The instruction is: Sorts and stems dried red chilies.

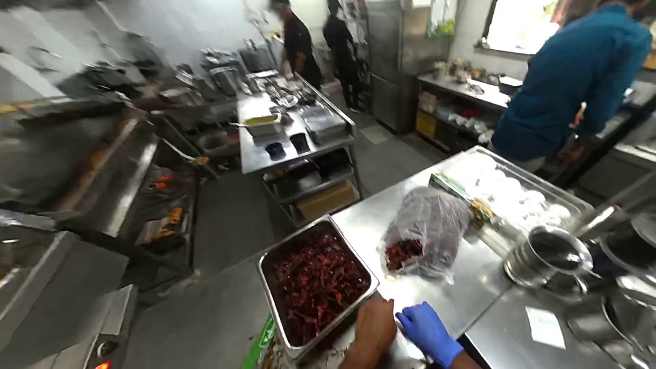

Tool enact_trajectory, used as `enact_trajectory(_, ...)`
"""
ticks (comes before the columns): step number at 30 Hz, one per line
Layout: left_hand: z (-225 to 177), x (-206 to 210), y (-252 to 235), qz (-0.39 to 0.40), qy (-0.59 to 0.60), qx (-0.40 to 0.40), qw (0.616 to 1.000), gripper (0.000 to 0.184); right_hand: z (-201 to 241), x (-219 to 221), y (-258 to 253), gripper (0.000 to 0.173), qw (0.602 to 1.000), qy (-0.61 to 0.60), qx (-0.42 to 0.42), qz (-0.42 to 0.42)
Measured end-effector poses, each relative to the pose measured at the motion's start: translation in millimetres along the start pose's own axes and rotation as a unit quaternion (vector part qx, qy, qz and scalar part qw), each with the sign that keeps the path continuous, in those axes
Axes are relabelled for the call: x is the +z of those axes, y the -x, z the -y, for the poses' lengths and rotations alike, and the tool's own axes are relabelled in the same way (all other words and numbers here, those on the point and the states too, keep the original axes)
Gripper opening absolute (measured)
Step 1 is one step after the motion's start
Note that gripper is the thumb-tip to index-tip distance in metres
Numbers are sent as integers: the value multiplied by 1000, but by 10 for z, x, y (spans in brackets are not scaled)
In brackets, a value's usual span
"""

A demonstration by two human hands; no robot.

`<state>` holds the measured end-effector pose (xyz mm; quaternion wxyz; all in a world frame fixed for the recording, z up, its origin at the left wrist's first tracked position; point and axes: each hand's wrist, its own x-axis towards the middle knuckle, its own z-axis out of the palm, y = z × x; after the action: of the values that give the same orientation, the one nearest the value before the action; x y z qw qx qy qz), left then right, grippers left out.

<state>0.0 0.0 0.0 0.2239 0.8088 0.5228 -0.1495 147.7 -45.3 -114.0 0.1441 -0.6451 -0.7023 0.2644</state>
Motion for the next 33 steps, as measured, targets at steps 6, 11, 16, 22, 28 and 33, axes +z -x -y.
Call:
enact_trajectory(6, 323, 135, -622, -122, 224, 65, 965, 32, -132, 198, 156, 39, 857, -487, 115, 122)
enact_trajectory(11, -12, -48, -1113, -179, 124, 103, 971, 31, -109, 120, 143, 30, 760, -620, 129, 148)
enact_trajectory(16, -184, 17, -1426, -185, -55, 125, 973, 20, -81, -1, 148, 36, 765, -623, 127, 102)
enact_trajectory(22, 96, -24, -1057, -164, 155, 70, 972, 25, -168, -160, 239, 38, 741, -655, 138, 52)
enact_trajectory(28, 278, 271, -324, -184, 382, 93, 901, 25, 46, -320, 79, 43, 742, -664, 92, 18)
enact_trajectory(33, 216, 474, -101, -219, 340, 123, 906, 26, 349, -420, -60, 37, 802, -585, 43, -112)
